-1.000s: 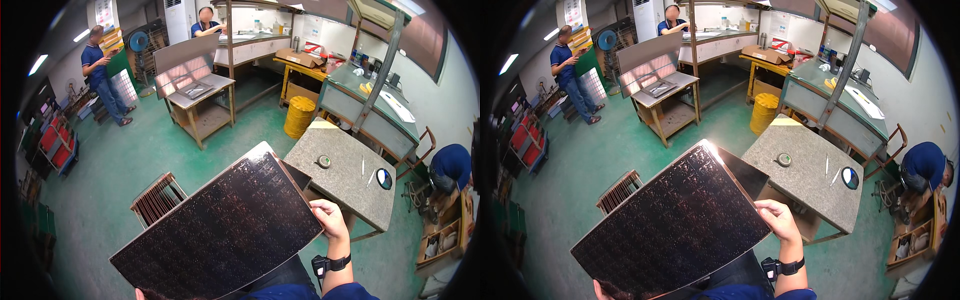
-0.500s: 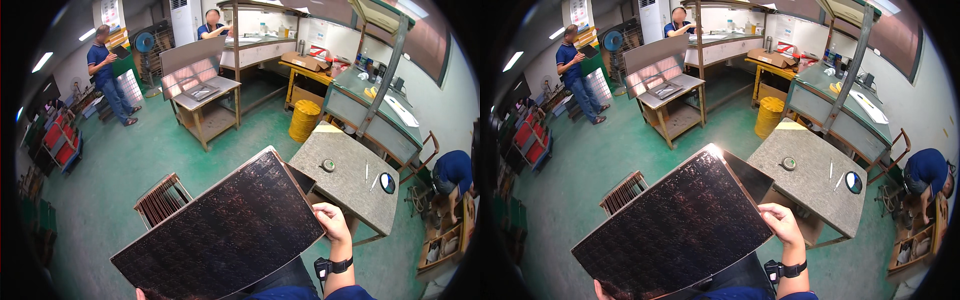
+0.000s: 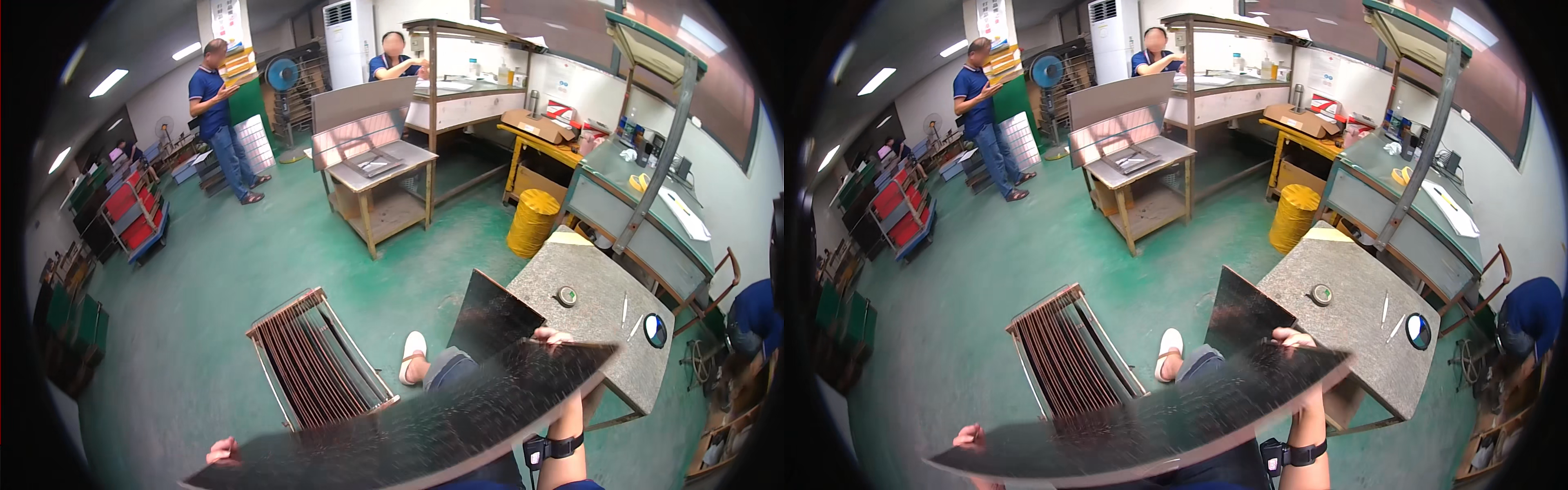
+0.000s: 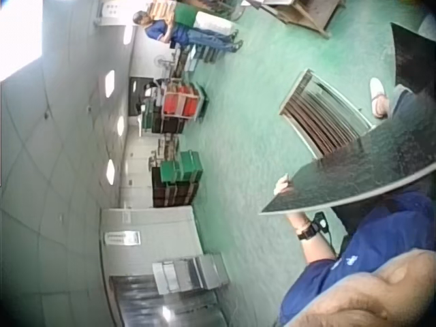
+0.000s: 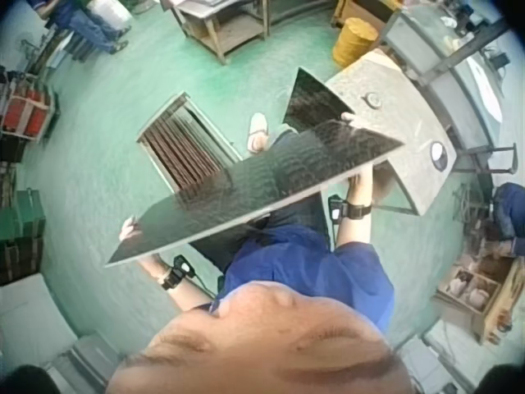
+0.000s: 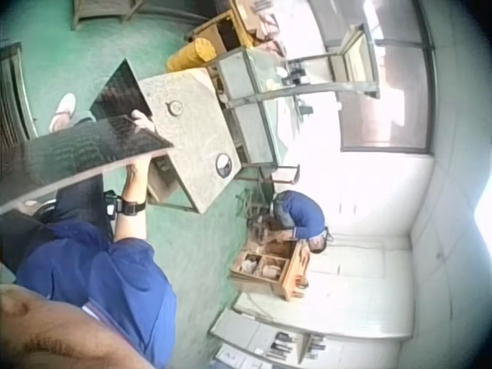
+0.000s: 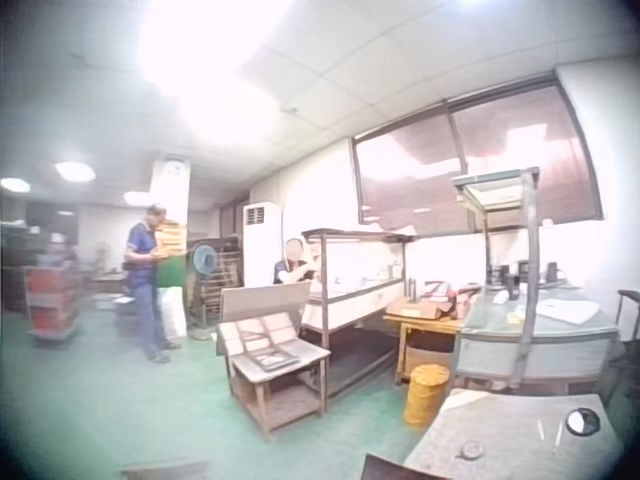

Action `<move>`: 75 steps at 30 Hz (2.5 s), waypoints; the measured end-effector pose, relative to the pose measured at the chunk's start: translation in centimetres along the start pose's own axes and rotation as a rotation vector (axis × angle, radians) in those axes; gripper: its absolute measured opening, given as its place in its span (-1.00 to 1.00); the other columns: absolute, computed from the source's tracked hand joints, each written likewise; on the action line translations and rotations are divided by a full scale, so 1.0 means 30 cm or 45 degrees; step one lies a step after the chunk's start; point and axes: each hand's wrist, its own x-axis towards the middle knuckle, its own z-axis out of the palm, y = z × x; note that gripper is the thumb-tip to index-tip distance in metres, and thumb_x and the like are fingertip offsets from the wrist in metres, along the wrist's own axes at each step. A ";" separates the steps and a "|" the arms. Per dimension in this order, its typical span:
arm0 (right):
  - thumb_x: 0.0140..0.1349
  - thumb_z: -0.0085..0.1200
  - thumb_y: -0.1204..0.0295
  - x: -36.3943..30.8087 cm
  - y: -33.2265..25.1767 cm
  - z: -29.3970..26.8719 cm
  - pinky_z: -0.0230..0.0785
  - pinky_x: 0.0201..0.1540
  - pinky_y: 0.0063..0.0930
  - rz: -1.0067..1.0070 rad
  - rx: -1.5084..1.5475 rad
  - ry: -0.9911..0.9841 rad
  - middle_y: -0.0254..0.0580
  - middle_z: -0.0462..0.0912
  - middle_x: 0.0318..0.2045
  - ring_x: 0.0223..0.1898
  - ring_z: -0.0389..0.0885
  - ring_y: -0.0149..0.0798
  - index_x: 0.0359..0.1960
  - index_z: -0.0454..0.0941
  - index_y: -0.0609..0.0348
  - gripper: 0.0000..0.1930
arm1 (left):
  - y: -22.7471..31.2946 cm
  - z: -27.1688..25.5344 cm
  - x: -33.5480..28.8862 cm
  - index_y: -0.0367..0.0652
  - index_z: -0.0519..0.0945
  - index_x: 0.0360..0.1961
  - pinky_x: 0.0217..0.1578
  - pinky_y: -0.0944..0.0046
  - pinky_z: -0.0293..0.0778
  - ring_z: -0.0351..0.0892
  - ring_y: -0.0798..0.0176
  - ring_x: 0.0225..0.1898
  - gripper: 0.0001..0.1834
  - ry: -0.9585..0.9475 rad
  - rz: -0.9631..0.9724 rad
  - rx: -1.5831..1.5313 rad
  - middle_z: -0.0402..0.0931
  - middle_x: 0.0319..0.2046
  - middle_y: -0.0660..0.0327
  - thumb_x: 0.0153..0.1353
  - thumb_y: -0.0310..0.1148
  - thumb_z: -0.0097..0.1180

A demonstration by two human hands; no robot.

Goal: Inspecting patterned circuit boards and sorting them into a storage rack.

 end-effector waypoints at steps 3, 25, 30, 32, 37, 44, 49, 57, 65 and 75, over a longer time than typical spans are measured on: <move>0.32 -0.23 0.42 0.058 0.032 -0.110 0.32 0.14 -0.33 0.420 0.721 -0.266 -0.06 0.40 0.04 0.09 0.37 -0.23 -0.10 0.37 0.19 -0.80 | -0.076 0.007 -0.023 -0.25 0.35 -0.13 0.00 0.03 0.41 0.44 0.09 0.00 -0.83 0.254 -0.327 0.097 0.28 0.07 -0.10 0.27 -0.44 -0.12; 0.28 -0.06 0.32 -0.103 0.235 0.199 0.41 -0.03 -0.34 0.790 0.297 -0.059 -0.12 0.56 -0.13 -0.13 0.56 -0.23 0.02 0.37 0.28 -0.64 | 0.062 0.704 0.026 -0.19 0.19 0.22 0.20 0.00 0.17 0.29 0.05 0.15 -0.47 0.463 -0.807 -1.128 0.23 0.20 0.09 0.33 -0.11 -0.24; 0.22 0.01 0.42 -0.252 0.315 0.255 0.34 0.08 -0.13 1.005 0.530 -0.268 -0.06 0.46 0.02 0.02 0.48 -0.12 0.11 0.27 0.26 -0.58 | 0.013 0.797 -0.026 -0.09 0.20 0.21 0.17 0.00 0.22 0.29 0.12 0.14 -0.53 0.491 -0.943 -0.877 0.30 0.13 0.19 0.28 -0.37 -0.07; 0.21 0.03 0.43 -0.278 0.343 0.183 0.34 0.07 -0.08 1.134 0.459 -0.382 -0.06 0.45 0.04 0.05 0.45 -0.09 0.14 0.23 0.26 -0.53 | 0.017 0.763 -0.005 -0.08 0.21 0.21 0.16 0.04 0.24 0.31 0.14 0.13 -0.53 0.468 -0.917 -0.791 0.31 0.12 0.19 0.27 -0.39 -0.05; 0.24 -0.02 0.25 -0.191 0.256 0.141 0.39 0.01 -0.13 1.028 0.462 -0.379 0.23 0.36 0.09 0.02 0.48 0.00 0.30 -0.05 0.25 -0.31 | 0.039 0.686 0.017 -0.13 0.24 0.20 0.15 0.17 0.26 0.33 0.22 0.11 -0.51 0.398 -0.909 -0.697 0.34 0.11 0.22 0.23 -0.45 -0.01; 0.26 -0.02 0.30 -0.088 0.250 0.158 0.37 0.01 -0.32 1.107 0.416 -0.678 0.15 0.44 0.02 -0.04 0.51 -0.11 0.28 0.00 0.30 -0.36 | 0.008 0.662 0.002 -0.22 0.27 0.16 0.09 0.20 0.29 0.39 0.23 0.05 -0.51 0.245 -0.986 -0.414 0.40 0.03 0.16 0.22 -0.36 0.04; 0.13 0.16 0.32 -0.098 0.240 0.265 0.19 0.14 -0.44 0.943 0.166 -0.548 -0.21 0.46 0.04 0.07 0.38 -0.34 0.14 0.29 0.30 -0.43 | 0.042 0.710 0.023 -0.28 0.40 0.02 0.01 0.38 0.27 0.40 0.41 -0.09 -0.66 0.096 -1.055 -0.288 0.47 -0.11 0.27 0.25 -0.39 0.00; 0.16 0.13 0.34 -0.087 0.258 0.252 0.25 0.10 -0.42 0.736 0.230 -0.260 -0.24 0.45 0.05 0.04 0.42 -0.32 0.17 0.25 0.24 -0.44 | 0.025 0.566 0.008 -0.30 0.23 0.14 -0.12 0.15 0.47 0.54 0.08 -0.15 -0.50 0.003 -1.071 -0.768 0.51 -0.16 -0.09 0.35 -0.13 -0.23; 0.22 0.01 0.47 -0.136 0.305 0.325 0.20 0.19 -0.20 0.674 0.568 -0.152 -0.25 0.31 0.16 0.15 0.33 -0.20 0.23 0.14 -0.03 -0.46 | -0.021 0.702 -0.091 -0.10 0.23 0.19 0.18 -0.11 0.17 0.25 0.01 0.18 -0.44 0.278 -1.078 -0.894 0.31 0.13 0.08 0.26 -0.04 -0.09; 0.30 -0.17 0.44 -0.016 0.181 0.147 0.50 -0.08 -0.33 0.464 0.363 -0.031 -0.16 0.45 0.03 -0.07 0.54 -0.25 0.21 0.15 0.16 -0.57 | -0.016 0.642 -0.066 -0.18 0.28 0.15 0.08 0.06 0.35 0.40 0.10 0.05 -0.54 0.442 -1.127 -0.800 0.38 0.07 0.11 0.24 -0.34 0.01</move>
